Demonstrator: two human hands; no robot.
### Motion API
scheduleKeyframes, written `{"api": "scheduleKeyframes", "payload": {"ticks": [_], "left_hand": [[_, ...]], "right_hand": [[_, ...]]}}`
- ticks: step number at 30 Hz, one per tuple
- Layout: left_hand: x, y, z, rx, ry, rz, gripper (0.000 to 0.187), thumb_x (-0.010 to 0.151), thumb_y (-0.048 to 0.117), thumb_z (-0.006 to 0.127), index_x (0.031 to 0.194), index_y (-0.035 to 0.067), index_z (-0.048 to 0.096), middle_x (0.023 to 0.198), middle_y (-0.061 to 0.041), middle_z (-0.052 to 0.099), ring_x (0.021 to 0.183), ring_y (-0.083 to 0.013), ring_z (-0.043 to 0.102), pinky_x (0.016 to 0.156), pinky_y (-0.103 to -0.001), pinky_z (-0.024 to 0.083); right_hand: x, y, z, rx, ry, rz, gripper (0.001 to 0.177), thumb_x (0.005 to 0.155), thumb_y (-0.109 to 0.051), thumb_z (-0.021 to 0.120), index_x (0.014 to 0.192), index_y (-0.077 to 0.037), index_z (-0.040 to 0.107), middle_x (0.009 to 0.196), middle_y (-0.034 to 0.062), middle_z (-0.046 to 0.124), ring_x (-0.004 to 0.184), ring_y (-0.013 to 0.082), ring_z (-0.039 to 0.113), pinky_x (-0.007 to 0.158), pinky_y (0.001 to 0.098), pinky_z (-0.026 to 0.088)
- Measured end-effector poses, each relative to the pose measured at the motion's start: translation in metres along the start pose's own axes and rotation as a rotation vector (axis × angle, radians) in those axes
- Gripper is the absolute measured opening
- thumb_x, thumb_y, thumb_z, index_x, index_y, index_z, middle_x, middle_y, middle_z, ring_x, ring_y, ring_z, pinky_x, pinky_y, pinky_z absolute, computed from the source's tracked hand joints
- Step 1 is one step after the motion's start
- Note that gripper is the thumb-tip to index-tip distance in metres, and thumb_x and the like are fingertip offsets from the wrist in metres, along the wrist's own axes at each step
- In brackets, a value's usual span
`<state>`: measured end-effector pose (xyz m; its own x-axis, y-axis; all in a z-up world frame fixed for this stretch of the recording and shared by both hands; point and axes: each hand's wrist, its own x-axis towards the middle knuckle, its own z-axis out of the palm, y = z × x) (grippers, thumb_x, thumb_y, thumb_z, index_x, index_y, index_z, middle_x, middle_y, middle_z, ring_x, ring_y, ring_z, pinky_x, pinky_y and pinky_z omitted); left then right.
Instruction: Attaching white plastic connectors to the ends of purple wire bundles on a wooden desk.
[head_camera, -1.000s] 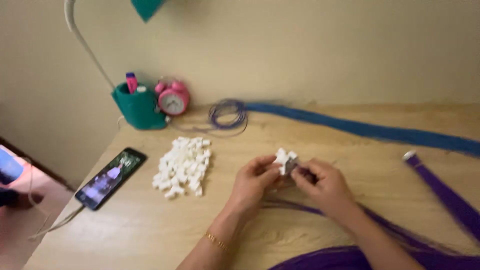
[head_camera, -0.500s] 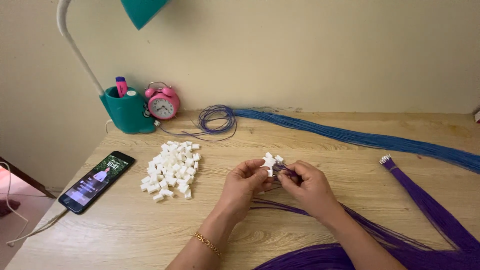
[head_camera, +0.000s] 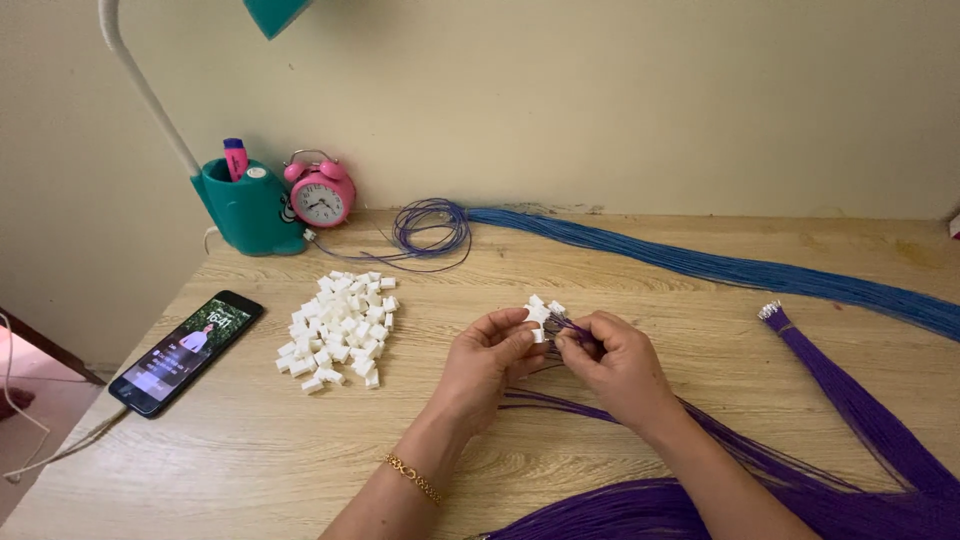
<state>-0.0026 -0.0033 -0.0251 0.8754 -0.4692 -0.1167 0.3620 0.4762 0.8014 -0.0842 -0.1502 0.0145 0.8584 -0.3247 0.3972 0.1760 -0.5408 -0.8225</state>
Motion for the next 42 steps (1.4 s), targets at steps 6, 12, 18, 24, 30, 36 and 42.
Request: {"api": "scheduleKeyframes", "payload": {"ticks": [6,12,18,24,30,36,42], "left_hand": [[-0.005,0.005,0.003,0.0,0.004,0.013,0.032,0.082,-0.003,0.07,0.114,0.0,0.062,0.098,-0.014,0.069,0.081,-0.0281,0.073,0.071,-0.037,0.065],[-0.003,0.002,0.002,-0.009,-0.002,0.027,0.031,0.083,-0.003,0.069,0.113,0.0,0.062,0.097,-0.014,0.069,0.081,-0.0277,0.073,0.071,-0.037,0.065],[0.001,-0.001,0.002,-0.007,-0.017,0.034,0.031,0.084,-0.004,0.067,0.114,0.0,0.061,0.099,-0.012,0.068,0.083,-0.0251,0.072,0.072,-0.034,0.064],[0.001,0.0,-0.001,-0.031,-0.009,0.043,0.031,0.084,-0.005,0.066,0.115,0.0,0.062,0.099,-0.013,0.068,0.084,-0.0272,0.072,0.073,-0.037,0.064],[0.001,0.0,0.0,-0.024,-0.018,0.036,0.031,0.085,-0.005,0.065,0.115,0.0,0.061,0.1,-0.013,0.068,0.084,-0.0256,0.072,0.073,-0.035,0.064],[-0.001,0.001,0.002,-0.04,-0.018,0.033,0.033,0.084,-0.005,0.067,0.115,0.001,0.062,0.099,-0.013,0.068,0.083,-0.0259,0.072,0.073,-0.036,0.064],[-0.005,0.003,0.009,0.005,-0.013,0.051,0.032,0.083,-0.005,0.068,0.114,0.0,0.062,0.099,-0.012,0.068,0.085,-0.0231,0.071,0.075,-0.036,0.064]], "right_hand": [[-0.001,-0.011,-0.002,-0.03,0.005,0.004,0.011,0.078,-0.014,0.077,0.082,-0.004,0.074,0.061,0.0096,0.058,0.063,0.0167,0.057,0.062,0.0304,0.05],[-0.002,-0.01,0.0,-0.053,0.023,0.002,0.011,0.078,-0.016,0.078,0.079,-0.006,0.073,0.06,0.0081,0.057,0.062,0.0157,0.057,0.062,0.0294,0.05],[-0.002,-0.012,0.001,-0.076,0.039,-0.029,0.011,0.078,-0.015,0.077,0.078,-0.005,0.071,0.059,0.01,0.054,0.059,0.0179,0.057,0.06,0.0309,0.049],[-0.005,-0.015,0.002,-0.138,0.081,-0.069,0.01,0.077,-0.015,0.077,0.075,-0.008,0.07,0.058,0.0083,0.053,0.057,0.0183,0.058,0.058,0.0294,0.05],[-0.002,-0.01,0.001,-0.127,0.094,-0.102,0.009,0.076,-0.011,0.076,0.074,-0.006,0.069,0.057,0.0101,0.052,0.055,0.0203,0.056,0.056,0.031,0.049],[-0.006,-0.015,0.002,-0.133,0.098,-0.091,0.008,0.074,-0.013,0.078,0.075,-0.009,0.071,0.057,0.0071,0.055,0.056,0.0169,0.058,0.056,0.0283,0.05],[-0.004,-0.013,0.003,-0.128,0.059,-0.07,0.008,0.076,-0.012,0.077,0.078,-0.006,0.072,0.059,0.0105,0.057,0.058,0.0201,0.06,0.057,0.0314,0.051]]}}
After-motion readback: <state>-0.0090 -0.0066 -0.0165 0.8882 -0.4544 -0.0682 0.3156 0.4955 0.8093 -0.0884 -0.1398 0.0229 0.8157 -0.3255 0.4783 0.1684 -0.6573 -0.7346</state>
